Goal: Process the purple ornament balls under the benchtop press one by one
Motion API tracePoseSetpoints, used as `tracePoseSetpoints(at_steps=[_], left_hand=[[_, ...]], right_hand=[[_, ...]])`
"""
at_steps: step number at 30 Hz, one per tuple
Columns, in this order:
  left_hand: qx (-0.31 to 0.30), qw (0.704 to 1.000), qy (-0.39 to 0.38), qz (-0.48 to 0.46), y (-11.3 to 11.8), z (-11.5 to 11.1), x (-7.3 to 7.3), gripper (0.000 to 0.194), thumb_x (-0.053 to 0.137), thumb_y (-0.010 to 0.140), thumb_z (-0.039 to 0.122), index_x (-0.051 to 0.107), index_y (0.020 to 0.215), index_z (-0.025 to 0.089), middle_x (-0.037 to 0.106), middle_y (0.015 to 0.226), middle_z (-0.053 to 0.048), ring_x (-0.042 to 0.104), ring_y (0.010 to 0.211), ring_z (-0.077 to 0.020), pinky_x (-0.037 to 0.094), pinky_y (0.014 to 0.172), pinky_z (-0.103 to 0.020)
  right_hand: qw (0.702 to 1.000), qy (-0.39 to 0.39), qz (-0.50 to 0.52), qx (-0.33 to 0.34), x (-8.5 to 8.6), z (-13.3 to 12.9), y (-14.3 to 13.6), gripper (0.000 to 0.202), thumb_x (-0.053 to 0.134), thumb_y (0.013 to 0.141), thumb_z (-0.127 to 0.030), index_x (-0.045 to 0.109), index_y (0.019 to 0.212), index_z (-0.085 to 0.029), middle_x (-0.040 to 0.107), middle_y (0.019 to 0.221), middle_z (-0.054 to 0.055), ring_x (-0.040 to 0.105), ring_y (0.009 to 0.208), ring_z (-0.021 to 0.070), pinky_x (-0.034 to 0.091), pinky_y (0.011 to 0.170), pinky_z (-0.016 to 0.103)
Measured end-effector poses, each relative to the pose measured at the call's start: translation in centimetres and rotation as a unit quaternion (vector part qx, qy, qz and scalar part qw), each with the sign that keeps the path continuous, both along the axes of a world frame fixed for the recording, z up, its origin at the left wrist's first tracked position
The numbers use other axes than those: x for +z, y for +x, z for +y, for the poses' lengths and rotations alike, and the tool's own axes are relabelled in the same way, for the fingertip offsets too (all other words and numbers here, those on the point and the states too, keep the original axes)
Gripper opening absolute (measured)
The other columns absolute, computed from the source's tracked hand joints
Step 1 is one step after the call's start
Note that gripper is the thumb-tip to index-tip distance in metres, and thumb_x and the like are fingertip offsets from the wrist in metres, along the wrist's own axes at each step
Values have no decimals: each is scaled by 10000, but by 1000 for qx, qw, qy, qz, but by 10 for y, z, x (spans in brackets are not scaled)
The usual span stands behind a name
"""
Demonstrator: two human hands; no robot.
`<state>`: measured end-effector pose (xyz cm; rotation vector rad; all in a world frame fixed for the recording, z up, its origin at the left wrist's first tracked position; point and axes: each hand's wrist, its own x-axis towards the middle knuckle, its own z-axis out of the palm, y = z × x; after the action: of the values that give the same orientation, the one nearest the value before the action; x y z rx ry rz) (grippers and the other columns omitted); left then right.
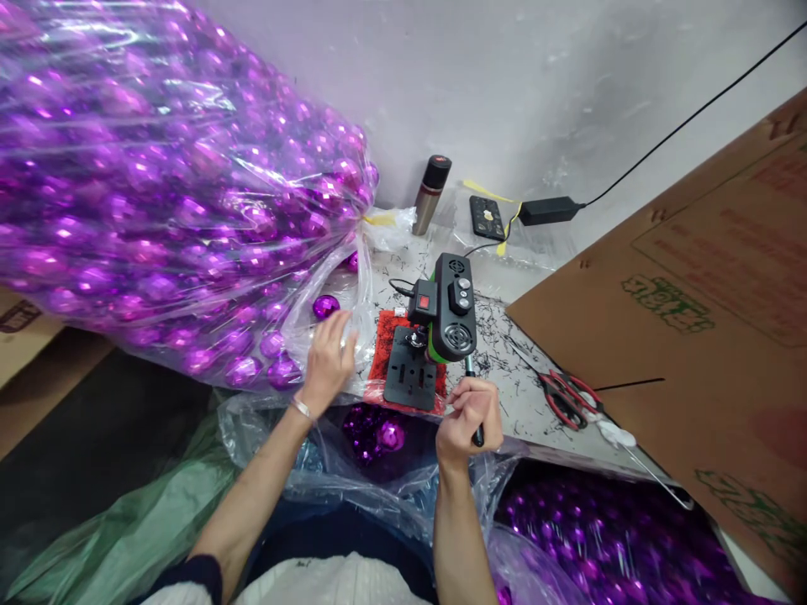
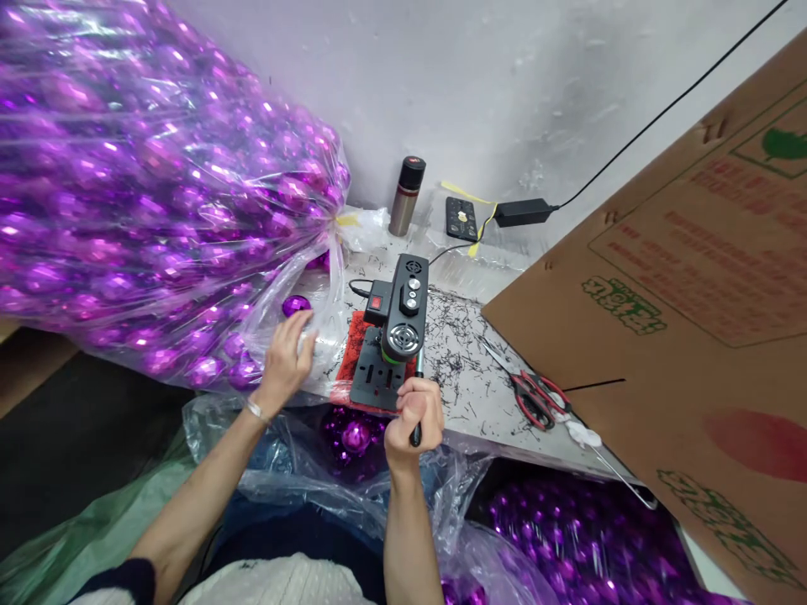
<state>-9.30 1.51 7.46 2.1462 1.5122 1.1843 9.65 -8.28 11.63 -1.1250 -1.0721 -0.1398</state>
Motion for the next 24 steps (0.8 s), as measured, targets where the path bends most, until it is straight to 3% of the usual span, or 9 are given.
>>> tracePoseSetpoints(at_steps=[3,6,8,11,14,17,21,24], left_hand=[[100,980,-107,134,-9,54,17,400,481,1040,268,605,1400,145,635,1441,-230,594,1358,-388,478,1153,-590],[88,955,-175,222,-14,80,23,491,620,961,225,579,1445,153,543,1550,-256,573,1372,-437,509,1104,-601],[79,955,-194,210,-16,87,22,543,645,933,197,563,1467,144,541,1546,-262,597,1346,-439,517,1094,-602],[68,970,-216,87,-20,89,22,535,706,896,260,603,1408,144,648,1415,-223,643,1296,-406,511,1115,-584],[-14,958,-255,-129,-18,75,25,613,750,862,447,609,1396,181,707,1335,-152,693,1216,-344,580,1033,-511],[-86,895,-314,-305,-5,45,25,750,741,835,648,598,1406,183,736,1270,-140,742,1088,-298,630,872,-423],[-116,843,-334,-406,26,0,5,778,867,716,639,597,1295,196,775,1180,-114,755,1064,-260,617,937,-399],[-130,837,-330,-417,48,-22,-20,727,868,734,607,567,1265,211,784,1159,-103,757,1084,-253,592,1014,-425]], right_hand=[[1000,-7,-14,-5,1,0,1,380,457,1056,-206,500,679,-218,544,671,-27,584,637,122,436,584,277],[1000,-15,-20,-4,4,-1,1,384,455,1056,-205,499,675,-219,554,674,-24,592,644,123,436,580,275],[1000,-16,-21,-3,5,-2,1,386,452,1057,-211,496,674,-222,549,666,-26,590,638,124,431,573,276],[1000,-11,-22,-6,9,-1,1,383,462,1054,-211,496,672,-225,534,650,-31,585,634,128,433,584,285],[1000,-7,-24,-4,18,1,1,393,467,1054,-201,495,662,-223,503,620,-38,581,636,129,430,599,290],[1000,-5,-17,0,29,2,1,405,473,1057,-198,498,654,-219,484,605,-42,575,631,125,415,586,284],[1000,-9,-1,0,40,4,-1,417,463,1067,-209,499,651,-218,495,610,-38,561,618,120,408,577,286],[1000,-18,11,0,47,5,-2,409,467,1069,-203,506,662,-215,503,618,-39,559,625,111,403,579,278]])
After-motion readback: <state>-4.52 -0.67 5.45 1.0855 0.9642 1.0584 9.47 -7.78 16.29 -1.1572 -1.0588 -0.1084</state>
